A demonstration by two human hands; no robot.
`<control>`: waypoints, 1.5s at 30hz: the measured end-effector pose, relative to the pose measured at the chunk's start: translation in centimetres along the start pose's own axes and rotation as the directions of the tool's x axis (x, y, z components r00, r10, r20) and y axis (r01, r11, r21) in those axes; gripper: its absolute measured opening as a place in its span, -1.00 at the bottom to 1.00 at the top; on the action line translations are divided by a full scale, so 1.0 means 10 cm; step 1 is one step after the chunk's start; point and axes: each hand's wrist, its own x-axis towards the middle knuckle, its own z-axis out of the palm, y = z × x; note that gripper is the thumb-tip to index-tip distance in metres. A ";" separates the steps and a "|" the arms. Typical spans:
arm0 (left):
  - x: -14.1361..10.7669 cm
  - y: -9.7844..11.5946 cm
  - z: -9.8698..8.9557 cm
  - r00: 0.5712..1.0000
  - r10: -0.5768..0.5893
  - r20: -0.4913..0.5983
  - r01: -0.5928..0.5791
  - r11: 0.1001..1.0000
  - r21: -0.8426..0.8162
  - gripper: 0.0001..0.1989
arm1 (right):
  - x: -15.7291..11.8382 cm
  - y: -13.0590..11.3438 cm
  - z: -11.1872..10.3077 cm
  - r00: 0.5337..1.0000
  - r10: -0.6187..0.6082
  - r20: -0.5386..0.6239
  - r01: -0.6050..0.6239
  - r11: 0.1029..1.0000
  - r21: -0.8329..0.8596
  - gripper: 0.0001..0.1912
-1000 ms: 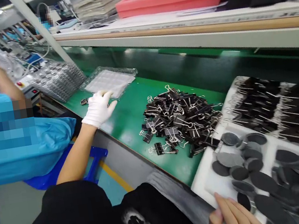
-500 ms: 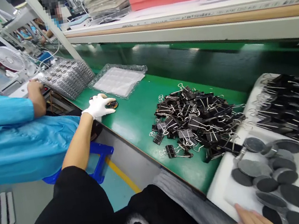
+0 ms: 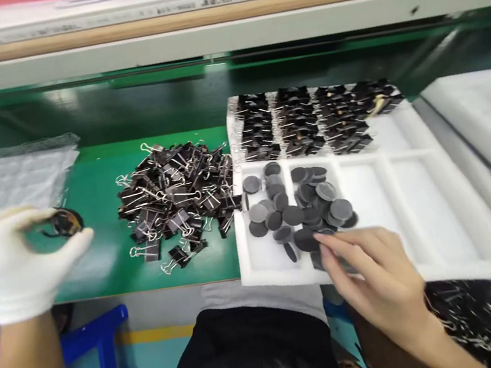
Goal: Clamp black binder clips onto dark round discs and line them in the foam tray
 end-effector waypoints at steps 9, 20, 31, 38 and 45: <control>0.03 1.85 0.78 0.709 0.635 0.308 -0.643 0.760 -0.087 -0.65 | 0.74 0.18 0.37 0.875 -0.059 0.481 0.118 0.989 -0.093 -0.96; 0.29 2.00 0.96 0.603 0.726 0.332 -0.689 0.683 -0.243 -0.61 | 0.58 0.25 0.26 0.932 -0.331 -0.148 0.359 0.898 0.253 -0.56; 0.17 2.07 0.82 0.503 0.800 0.328 -0.730 0.596 -0.333 -0.50 | 0.51 -0.04 0.26 0.867 0.220 0.448 -0.482 0.601 0.638 -0.60; 0.57 1.81 0.90 0.658 0.642 0.392 -0.709 0.704 0.036 -0.71 | 0.49 0.10 0.26 0.600 0.304 0.740 -0.765 -0.052 0.642 -0.73; 0.63 1.83 0.94 0.599 0.746 0.291 -0.761 0.644 -0.085 -0.67 | 0.43 0.02 0.32 0.665 0.363 0.653 -0.667 -0.105 0.737 -0.73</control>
